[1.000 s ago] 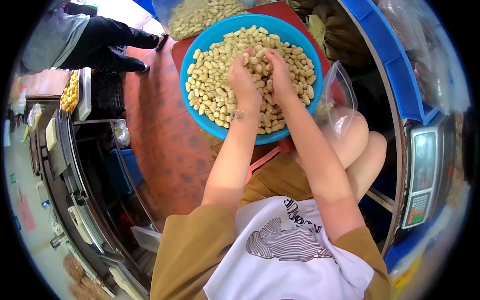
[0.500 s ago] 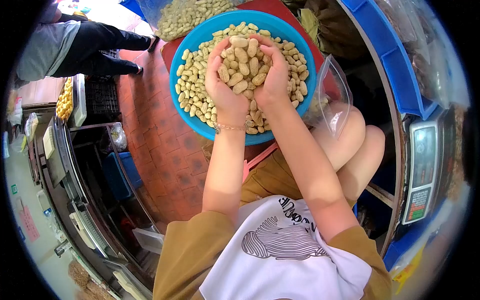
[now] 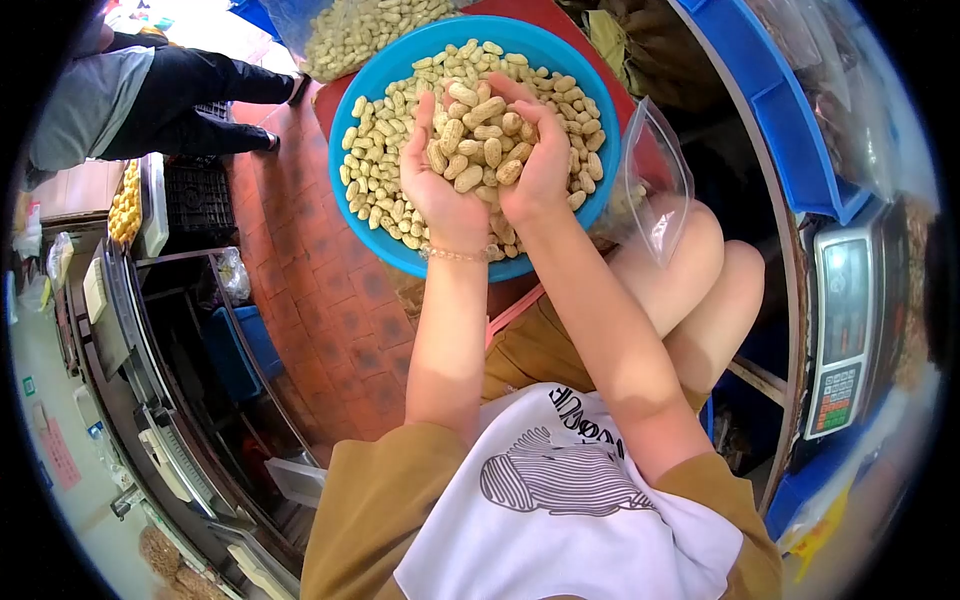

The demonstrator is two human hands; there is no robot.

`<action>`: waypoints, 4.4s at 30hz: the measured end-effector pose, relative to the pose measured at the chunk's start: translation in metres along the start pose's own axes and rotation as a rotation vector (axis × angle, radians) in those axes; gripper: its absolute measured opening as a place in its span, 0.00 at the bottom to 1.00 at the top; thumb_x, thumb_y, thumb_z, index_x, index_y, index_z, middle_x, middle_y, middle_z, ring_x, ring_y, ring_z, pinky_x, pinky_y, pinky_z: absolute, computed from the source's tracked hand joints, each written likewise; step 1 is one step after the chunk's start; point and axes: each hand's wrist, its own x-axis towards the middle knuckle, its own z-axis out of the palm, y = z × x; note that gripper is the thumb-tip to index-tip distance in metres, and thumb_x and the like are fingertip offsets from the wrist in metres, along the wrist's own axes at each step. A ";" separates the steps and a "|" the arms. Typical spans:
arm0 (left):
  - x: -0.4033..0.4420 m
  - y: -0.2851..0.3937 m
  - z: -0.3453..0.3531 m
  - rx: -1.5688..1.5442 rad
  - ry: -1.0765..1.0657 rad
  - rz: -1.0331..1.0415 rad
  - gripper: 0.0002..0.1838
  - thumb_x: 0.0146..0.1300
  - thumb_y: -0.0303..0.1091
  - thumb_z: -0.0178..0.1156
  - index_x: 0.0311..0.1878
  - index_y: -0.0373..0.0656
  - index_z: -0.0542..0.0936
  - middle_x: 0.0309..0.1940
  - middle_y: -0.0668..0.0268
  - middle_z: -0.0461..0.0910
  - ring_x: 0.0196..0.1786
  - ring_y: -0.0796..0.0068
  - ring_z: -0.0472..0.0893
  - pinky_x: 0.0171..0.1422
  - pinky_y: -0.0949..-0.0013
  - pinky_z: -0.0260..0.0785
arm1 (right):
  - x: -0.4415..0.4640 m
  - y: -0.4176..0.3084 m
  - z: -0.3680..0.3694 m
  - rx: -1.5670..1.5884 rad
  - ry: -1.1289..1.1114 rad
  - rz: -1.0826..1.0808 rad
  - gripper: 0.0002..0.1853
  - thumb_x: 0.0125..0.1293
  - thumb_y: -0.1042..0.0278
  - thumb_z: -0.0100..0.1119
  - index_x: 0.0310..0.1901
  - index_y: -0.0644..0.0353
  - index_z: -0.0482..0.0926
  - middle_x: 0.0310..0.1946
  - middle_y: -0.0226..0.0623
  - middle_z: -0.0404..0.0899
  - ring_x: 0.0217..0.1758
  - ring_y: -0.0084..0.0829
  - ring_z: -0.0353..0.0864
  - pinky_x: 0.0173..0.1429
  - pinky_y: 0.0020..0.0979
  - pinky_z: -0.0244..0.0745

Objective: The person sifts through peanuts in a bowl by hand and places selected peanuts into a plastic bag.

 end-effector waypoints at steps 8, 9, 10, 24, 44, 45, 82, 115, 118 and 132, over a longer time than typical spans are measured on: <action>-0.013 -0.011 -0.005 0.120 -0.087 -0.048 0.26 0.73 0.39 0.37 0.69 0.37 0.66 0.68 0.54 0.68 0.70 0.56 0.67 0.76 0.53 0.60 | 0.014 -0.005 -0.007 0.335 0.256 0.147 0.20 0.65 0.65 0.43 0.55 0.60 0.75 0.51 0.42 0.78 0.53 0.37 0.79 0.61 0.42 0.77; -0.013 -0.010 -0.003 0.131 -0.100 -0.080 0.27 0.73 0.38 0.36 0.71 0.38 0.64 0.71 0.56 0.64 0.73 0.55 0.65 0.78 0.52 0.57 | 0.014 -0.004 -0.007 0.312 0.247 0.143 0.20 0.65 0.65 0.43 0.56 0.60 0.75 0.51 0.42 0.78 0.53 0.37 0.80 0.61 0.42 0.77; -0.012 -0.008 0.001 0.190 -0.127 -0.085 0.27 0.73 0.38 0.36 0.71 0.37 0.64 0.71 0.56 0.64 0.73 0.56 0.65 0.78 0.53 0.57 | 0.016 -0.004 -0.008 0.288 0.238 0.137 0.20 0.66 0.65 0.43 0.56 0.60 0.75 0.51 0.42 0.78 0.53 0.37 0.80 0.60 0.41 0.78; 0.009 0.009 0.034 0.224 -0.174 -0.052 0.24 0.74 0.36 0.39 0.70 0.38 0.66 0.68 0.55 0.68 0.69 0.57 0.69 0.74 0.55 0.63 | 0.027 -0.016 0.009 0.054 0.010 -0.040 0.16 0.64 0.72 0.49 0.51 0.67 0.80 0.50 0.40 0.79 0.53 0.31 0.80 0.60 0.32 0.76; -0.032 -0.014 0.029 0.083 0.023 -0.052 0.24 0.71 0.39 0.39 0.64 0.38 0.71 0.63 0.56 0.73 0.65 0.58 0.72 0.72 0.54 0.65 | -0.028 -0.014 -0.004 0.026 0.056 -0.114 0.14 0.66 0.75 0.47 0.47 0.68 0.81 0.46 0.42 0.82 0.49 0.29 0.81 0.59 0.29 0.77; -0.037 -0.016 0.033 0.079 -0.006 -0.057 0.24 0.71 0.39 0.40 0.64 0.38 0.71 0.62 0.56 0.73 0.65 0.58 0.72 0.72 0.55 0.65 | -0.036 -0.022 -0.001 0.065 0.058 -0.104 0.14 0.66 0.74 0.48 0.47 0.68 0.80 0.46 0.41 0.82 0.49 0.29 0.80 0.59 0.29 0.76; -0.105 -0.102 0.081 0.235 0.061 -0.303 0.27 0.70 0.34 0.43 0.71 0.41 0.64 0.61 0.57 0.72 0.60 0.67 0.76 0.65 0.62 0.71 | -0.086 -0.116 -0.050 -0.240 0.288 -0.310 0.11 0.65 0.77 0.54 0.47 0.69 0.79 0.41 0.38 0.81 0.41 0.24 0.81 0.50 0.24 0.78; -0.088 -0.071 0.061 1.223 -0.303 0.167 0.14 0.62 0.33 0.62 0.47 0.38 0.74 0.40 0.66 0.76 0.41 0.71 0.75 0.49 0.67 0.69 | -0.073 -0.145 -0.082 -0.878 0.277 -0.725 0.11 0.61 0.75 0.59 0.46 0.61 0.77 0.45 0.37 0.77 0.50 0.32 0.77 0.61 0.32 0.69; -0.077 -0.063 0.053 1.805 -0.414 0.358 0.16 0.58 0.41 0.65 0.39 0.40 0.74 0.31 0.58 0.78 0.34 0.60 0.78 0.41 0.61 0.72 | -0.071 -0.155 -0.087 -1.631 0.312 -0.820 0.11 0.56 0.66 0.66 0.42 0.54 0.79 0.36 0.32 0.78 0.42 0.34 0.77 0.56 0.40 0.64; -0.068 -0.060 0.061 1.836 -0.531 0.415 0.11 0.67 0.36 0.52 0.33 0.39 0.77 0.28 0.54 0.78 0.35 0.52 0.78 0.40 0.56 0.69 | -0.068 -0.170 -0.088 -2.011 0.426 -0.871 0.06 0.59 0.62 0.64 0.26 0.49 0.80 0.21 0.24 0.79 0.34 0.33 0.77 0.52 0.40 0.58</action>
